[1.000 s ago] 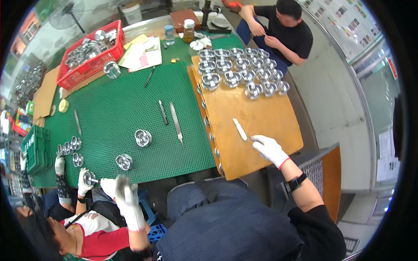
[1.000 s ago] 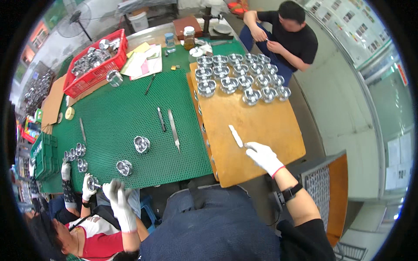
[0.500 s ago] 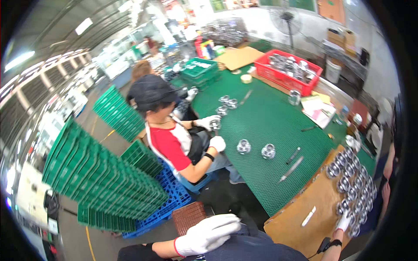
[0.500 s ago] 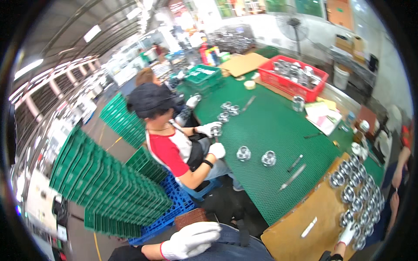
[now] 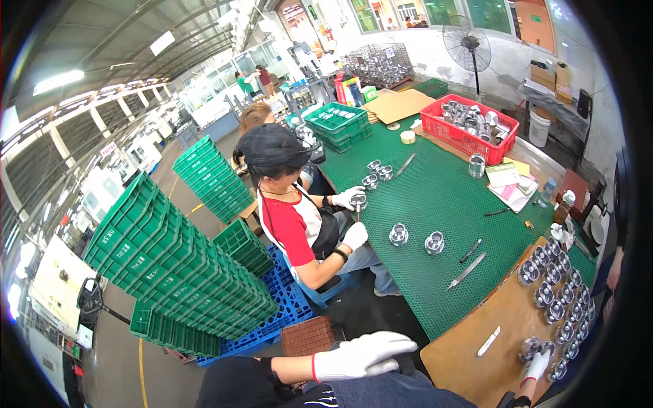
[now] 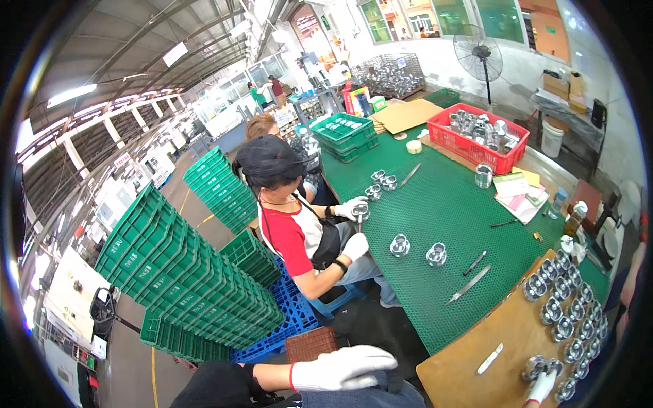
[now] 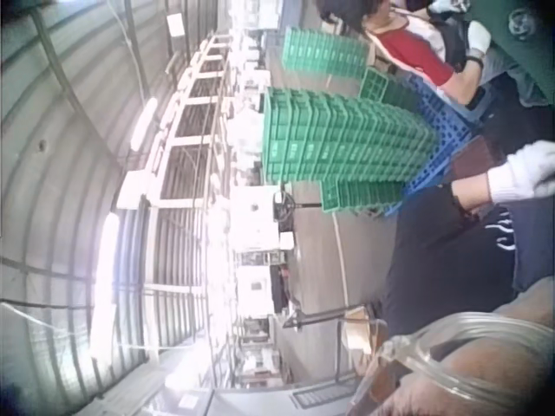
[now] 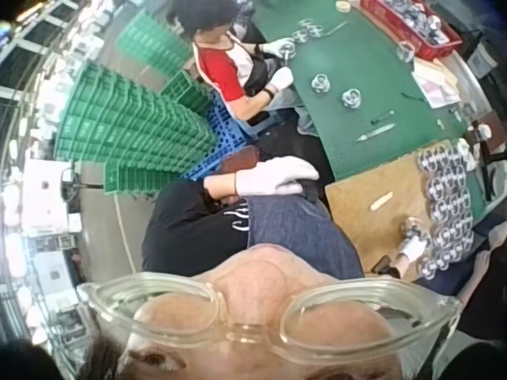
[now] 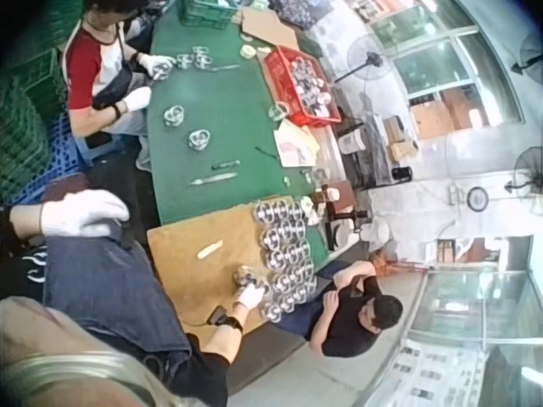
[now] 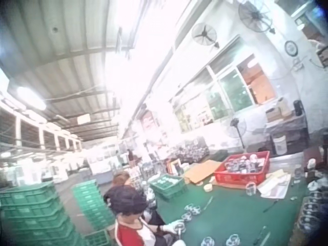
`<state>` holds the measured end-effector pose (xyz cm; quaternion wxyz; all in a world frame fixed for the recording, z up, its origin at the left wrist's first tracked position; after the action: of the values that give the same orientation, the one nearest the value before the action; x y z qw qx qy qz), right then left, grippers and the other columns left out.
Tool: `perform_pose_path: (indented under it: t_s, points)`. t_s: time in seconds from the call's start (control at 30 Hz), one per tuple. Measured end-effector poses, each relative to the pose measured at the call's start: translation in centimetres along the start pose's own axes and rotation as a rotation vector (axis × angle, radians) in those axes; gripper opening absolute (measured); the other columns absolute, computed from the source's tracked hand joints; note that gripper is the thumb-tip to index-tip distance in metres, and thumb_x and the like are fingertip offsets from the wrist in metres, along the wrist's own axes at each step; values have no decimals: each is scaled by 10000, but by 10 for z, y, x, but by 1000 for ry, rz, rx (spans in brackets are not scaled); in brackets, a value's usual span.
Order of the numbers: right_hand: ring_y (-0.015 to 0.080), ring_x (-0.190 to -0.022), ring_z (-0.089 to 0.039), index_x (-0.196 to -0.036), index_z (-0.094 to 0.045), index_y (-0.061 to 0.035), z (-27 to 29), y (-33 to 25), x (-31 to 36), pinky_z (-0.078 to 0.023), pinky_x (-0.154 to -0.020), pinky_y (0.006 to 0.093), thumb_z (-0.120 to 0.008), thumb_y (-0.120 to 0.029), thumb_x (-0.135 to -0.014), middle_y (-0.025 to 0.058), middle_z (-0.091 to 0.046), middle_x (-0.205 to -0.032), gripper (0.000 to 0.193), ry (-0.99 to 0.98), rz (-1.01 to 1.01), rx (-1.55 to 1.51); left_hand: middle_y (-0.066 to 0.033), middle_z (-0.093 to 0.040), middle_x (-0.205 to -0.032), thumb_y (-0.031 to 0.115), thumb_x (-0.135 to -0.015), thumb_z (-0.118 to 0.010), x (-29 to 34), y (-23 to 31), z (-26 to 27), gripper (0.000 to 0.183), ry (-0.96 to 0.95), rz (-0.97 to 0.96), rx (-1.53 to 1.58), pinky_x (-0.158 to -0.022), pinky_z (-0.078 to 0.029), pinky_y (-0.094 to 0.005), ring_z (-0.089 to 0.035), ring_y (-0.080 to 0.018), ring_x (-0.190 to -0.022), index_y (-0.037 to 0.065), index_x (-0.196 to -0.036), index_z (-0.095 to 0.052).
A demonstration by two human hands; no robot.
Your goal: Inspecting and organizing engine pistons at a factory workbench.
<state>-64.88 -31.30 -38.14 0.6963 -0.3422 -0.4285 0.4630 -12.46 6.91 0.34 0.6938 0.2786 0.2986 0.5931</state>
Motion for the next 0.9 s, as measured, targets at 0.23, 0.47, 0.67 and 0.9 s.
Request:
perform_pose_path:
  t_s: [0.23, 0.47, 0.67, 0.9]
  points:
    - [186, -890, -604, -1171, -563, 46, -48, -90, 165, -469, -821, 297, -468, 64, -807, 140, -650, -1034, 377, -56, 339, 339, -122, -523, -1324, 194, -984, -483, 0, -7, -30, 394, 2, -94, 216, -1012, -411, -377, -500, -267, -1219, 35, -1344, -461]
    - [361, -850, -642, -1119, -605, -21, -53, -125, 250, -486, -780, 412, -542, -16, -808, 214, -660, -925, 318, 24, 378, 688, -141, -534, -1292, 184, -975, -495, -15, -25, -27, 394, -76, -118, 331, -1014, -411, -377, -514, -272, -1198, 27, -1334, -467]
    - [316, -798, -669, -1004, -622, -26, -57, -162, 294, -514, -743, 385, -567, -1, -785, 175, -680, -860, 227, -15, 388, 560, -160, -523, -1283, 148, -955, -472, -4, -59, -24, 396, -128, -130, 331, -1017, -408, -377, -519, -290, -1188, 36, -1335, -460]
    - [260, -825, -652, -1035, -613, -32, -119, -266, 360, -503, -783, 346, -552, -19, -784, 175, -654, -852, 259, -109, 493, 394, -153, -542, -1271, 176, -873, -613, -18, -84, 8, 428, -188, -449, 178, -1039, -390, -426, -498, -341, -1201, 48, -1273, -531]
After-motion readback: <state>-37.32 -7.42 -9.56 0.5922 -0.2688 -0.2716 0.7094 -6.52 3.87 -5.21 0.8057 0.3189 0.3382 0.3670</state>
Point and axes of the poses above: each hand's wrist, its own x-axis away from the middle knuckle, its own z-axis out of the back of the hand, y = z × x, the point moved 6 cm from there along -x, towards the middle knuckle
